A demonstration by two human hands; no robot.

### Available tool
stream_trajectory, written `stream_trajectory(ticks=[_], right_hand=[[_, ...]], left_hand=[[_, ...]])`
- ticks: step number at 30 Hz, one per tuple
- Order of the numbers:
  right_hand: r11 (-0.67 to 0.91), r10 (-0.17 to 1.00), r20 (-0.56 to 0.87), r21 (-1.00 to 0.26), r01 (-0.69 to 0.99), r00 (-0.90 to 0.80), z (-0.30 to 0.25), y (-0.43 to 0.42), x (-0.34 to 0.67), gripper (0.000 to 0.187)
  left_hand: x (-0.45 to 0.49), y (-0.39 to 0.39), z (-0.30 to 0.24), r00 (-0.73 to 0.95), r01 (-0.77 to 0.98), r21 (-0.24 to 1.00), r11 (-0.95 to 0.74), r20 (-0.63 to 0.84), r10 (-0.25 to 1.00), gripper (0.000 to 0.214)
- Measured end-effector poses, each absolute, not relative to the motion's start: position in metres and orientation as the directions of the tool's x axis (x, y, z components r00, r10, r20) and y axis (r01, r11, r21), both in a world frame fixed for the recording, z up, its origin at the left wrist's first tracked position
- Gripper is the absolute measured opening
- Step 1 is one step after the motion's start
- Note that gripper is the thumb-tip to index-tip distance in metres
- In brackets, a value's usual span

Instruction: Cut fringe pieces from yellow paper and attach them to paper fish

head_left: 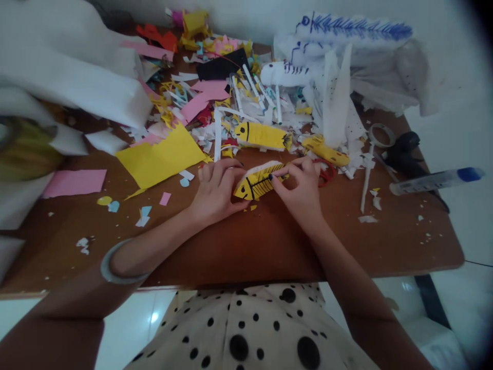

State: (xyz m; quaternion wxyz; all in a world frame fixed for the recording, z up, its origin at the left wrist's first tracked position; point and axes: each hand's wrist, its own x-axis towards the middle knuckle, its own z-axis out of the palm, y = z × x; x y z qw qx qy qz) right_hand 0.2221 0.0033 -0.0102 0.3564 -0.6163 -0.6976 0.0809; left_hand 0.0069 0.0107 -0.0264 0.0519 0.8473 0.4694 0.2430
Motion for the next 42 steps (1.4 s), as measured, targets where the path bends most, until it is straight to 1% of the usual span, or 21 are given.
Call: stream_trajectory(ticks=[8,20,22,26,28,33,42], right_hand=[[0.219,0.926,0.377,-0.53,0.819,-0.004,-0.008,0.001,0.218,0.006],[0.229,0.909,0.417,-0.451,0.863,-0.024,-0.01,0.003,0.227,0.005],[0.237,0.901,0.434,-0.47,0.85,-0.012,-0.008,0.003,0.229,0.004],[0.265,0.872,0.488,-0.556,0.788,0.051,-0.005,0.002,0.231,0.005],[0.277,0.884,0.466,-0.577,0.769,0.03,-0.005,0.001,0.227,0.006],[0.265,0.943,0.325,-0.602,0.753,-0.072,-0.008,-0.005,0.213,0.004],[0.227,0.953,0.298,-0.596,0.771,-0.051,-0.007,-0.007,0.208,0.005]], left_hand=[[0.006,0.011,-0.028,0.44,0.752,0.357,-0.554,0.353,0.825,0.051],[0.006,0.01,-0.029,0.443,0.757,0.335,-0.562,0.37,0.817,0.053],[0.006,0.01,-0.029,0.438,0.755,0.342,-0.559,0.372,0.819,0.053],[0.006,0.011,-0.028,0.441,0.76,0.335,-0.556,0.362,0.821,0.054],[0.006,0.011,-0.028,0.438,0.764,0.339,-0.549,0.352,0.827,0.055],[0.006,0.011,-0.028,0.435,0.758,0.362,-0.543,0.339,0.834,0.053],[0.007,0.01,-0.026,0.427,0.759,0.371,-0.535,0.337,0.84,0.05]])
